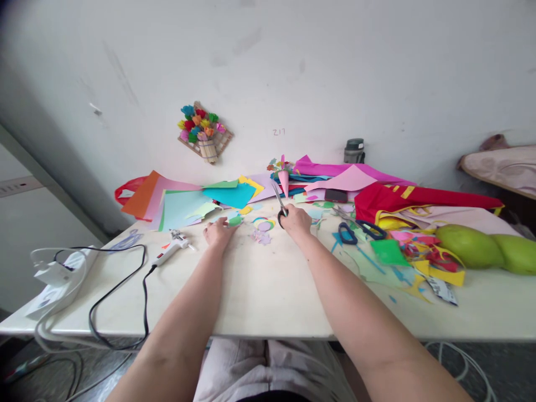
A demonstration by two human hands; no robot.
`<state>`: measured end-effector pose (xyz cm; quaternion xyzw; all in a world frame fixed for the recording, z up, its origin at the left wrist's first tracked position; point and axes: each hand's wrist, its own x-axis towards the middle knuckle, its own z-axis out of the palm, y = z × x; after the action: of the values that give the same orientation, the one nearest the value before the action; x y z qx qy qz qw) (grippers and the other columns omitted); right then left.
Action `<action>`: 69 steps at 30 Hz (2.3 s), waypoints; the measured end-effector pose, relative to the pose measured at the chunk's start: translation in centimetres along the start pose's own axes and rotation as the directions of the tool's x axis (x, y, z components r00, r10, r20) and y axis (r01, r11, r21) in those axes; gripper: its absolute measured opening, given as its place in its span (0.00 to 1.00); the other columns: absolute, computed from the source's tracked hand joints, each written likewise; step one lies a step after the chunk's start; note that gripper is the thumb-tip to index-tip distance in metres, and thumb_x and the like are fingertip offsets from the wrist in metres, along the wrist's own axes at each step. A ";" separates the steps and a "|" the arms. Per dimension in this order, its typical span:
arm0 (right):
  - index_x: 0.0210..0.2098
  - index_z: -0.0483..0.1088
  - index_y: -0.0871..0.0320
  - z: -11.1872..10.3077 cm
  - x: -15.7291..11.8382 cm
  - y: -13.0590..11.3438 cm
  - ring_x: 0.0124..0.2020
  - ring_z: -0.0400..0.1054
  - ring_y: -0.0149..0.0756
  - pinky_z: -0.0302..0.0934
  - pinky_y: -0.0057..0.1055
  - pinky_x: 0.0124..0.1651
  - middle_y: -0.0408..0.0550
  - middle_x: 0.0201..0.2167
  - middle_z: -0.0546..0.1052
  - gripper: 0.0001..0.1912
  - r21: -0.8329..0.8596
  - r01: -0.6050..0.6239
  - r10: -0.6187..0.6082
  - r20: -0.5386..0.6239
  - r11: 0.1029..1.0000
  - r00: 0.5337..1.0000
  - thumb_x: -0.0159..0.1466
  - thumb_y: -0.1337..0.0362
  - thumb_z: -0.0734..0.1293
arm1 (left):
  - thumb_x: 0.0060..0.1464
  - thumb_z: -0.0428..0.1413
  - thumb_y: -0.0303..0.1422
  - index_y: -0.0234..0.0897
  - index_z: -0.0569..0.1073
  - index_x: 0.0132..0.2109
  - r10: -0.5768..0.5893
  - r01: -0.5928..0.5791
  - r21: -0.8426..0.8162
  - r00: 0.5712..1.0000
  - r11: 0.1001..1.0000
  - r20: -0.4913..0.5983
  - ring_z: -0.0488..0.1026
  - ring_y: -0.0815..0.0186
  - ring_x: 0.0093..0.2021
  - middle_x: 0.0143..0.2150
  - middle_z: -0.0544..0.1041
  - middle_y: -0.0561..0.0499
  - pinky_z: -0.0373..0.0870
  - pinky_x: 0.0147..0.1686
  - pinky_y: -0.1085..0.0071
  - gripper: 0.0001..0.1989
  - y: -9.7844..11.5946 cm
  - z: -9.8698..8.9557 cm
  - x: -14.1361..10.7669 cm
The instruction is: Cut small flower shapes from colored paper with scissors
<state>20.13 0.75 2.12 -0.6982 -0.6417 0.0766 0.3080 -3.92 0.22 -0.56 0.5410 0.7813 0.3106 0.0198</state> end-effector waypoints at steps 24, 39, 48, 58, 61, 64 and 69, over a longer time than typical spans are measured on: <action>0.46 0.77 0.46 0.9 -2.0 -1.6 0.46 0.73 0.43 0.62 0.31 0.41 0.45 0.43 0.81 0.19 -0.062 0.387 -0.358 0.267 0.920 0.895 0.58 0.50 0.66 | 0.52 0.54 0.32 0.38 0.78 0.48 -0.181 0.182 0.145 0.983 0.973 -0.018 0.60 0.41 0.62 0.55 0.74 0.35 0.55 0.56 0.48 0.16 -1.6 -0.7 1.9; 0.46 0.77 0.50 0.8 -1.9 -1.6 0.44 0.74 0.43 0.63 0.32 0.41 0.49 0.40 0.81 0.19 -0.077 0.347 -0.328 0.188 0.935 0.926 0.60 0.50 0.65 | 0.54 0.52 0.34 0.34 0.78 0.44 -0.061 0.084 0.330 0.995 0.940 -0.079 0.62 0.40 0.58 0.50 0.75 0.31 0.57 0.51 0.50 0.14 -1.4 -1.5 1.0; 0.46 0.77 0.50 1.0 -1.9 -1.6 0.44 0.74 0.44 0.62 0.33 0.40 0.49 0.40 0.81 0.18 -0.087 0.346 -0.329 0.167 0.934 0.929 0.60 0.51 0.64 | 0.50 0.55 0.33 0.34 0.77 0.45 -0.245 0.242 0.221 0.969 0.945 -0.013 0.64 0.40 0.59 0.51 0.75 0.30 0.58 0.51 0.50 0.16 -1.4 -1.8 1.7; 0.44 0.77 0.50 1.1 -1.8 -1.8 0.43 0.74 0.44 0.62 0.33 0.40 0.48 0.39 0.81 0.18 0.015 0.272 -0.272 0.145 0.962 0.952 0.58 0.51 0.67 | 0.43 0.61 0.34 0.36 0.74 0.30 -0.183 0.186 -0.560 0.981 0.807 0.063 0.76 0.58 0.31 0.25 0.77 0.47 0.69 0.34 0.67 0.06 -0.7 -1.8 1.5; 0.42 0.78 0.50 1.3 -1.3 -1.6 0.40 0.74 0.40 0.62 0.30 0.37 0.45 0.38 0.81 0.17 0.182 0.210 -0.240 0.164 0.961 0.957 0.54 0.52 0.71 | 0.42 0.63 0.38 0.34 0.72 0.28 0.021 0.142 -0.820 0.983 0.554 0.185 0.72 0.67 0.23 0.24 0.77 0.48 0.67 0.27 0.72 0.12 0.6 -1.5 0.8; 0.40 0.77 0.54 1.9 -0.7 -1.2 0.34 0.73 0.37 0.61 0.27 0.32 0.45 0.33 0.80 0.19 0.370 0.175 -0.269 0.218 0.912 0.938 0.51 0.53 0.74 | 0.39 0.67 0.40 0.33 0.72 0.28 0.199 0.170 -0.899 0.943 0.405 0.268 0.72 0.70 0.22 0.26 0.78 0.47 0.66 0.24 0.75 0.16 1.7 -1.4 0.0; 0.37 0.76 0.59 3.1 0.0 -0.7 0.22 0.66 0.29 0.59 0.24 0.23 0.43 0.24 0.75 0.16 0.659 0.019 -0.334 0.356 0.752 0.873 0.54 0.54 0.71 | 0.43 0.67 0.38 0.33 0.72 0.34 0.284 0.248 -0.908 0.893 0.338 0.350 0.77 0.66 0.28 0.31 0.80 0.46 0.69 0.27 0.75 0.16 2.4 -1.3 -0.8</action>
<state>17.98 1.75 -0.01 -0.4483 -0.6953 0.4194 0.3738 -2.09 -0.57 1.42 0.4939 0.4235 0.5681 0.5039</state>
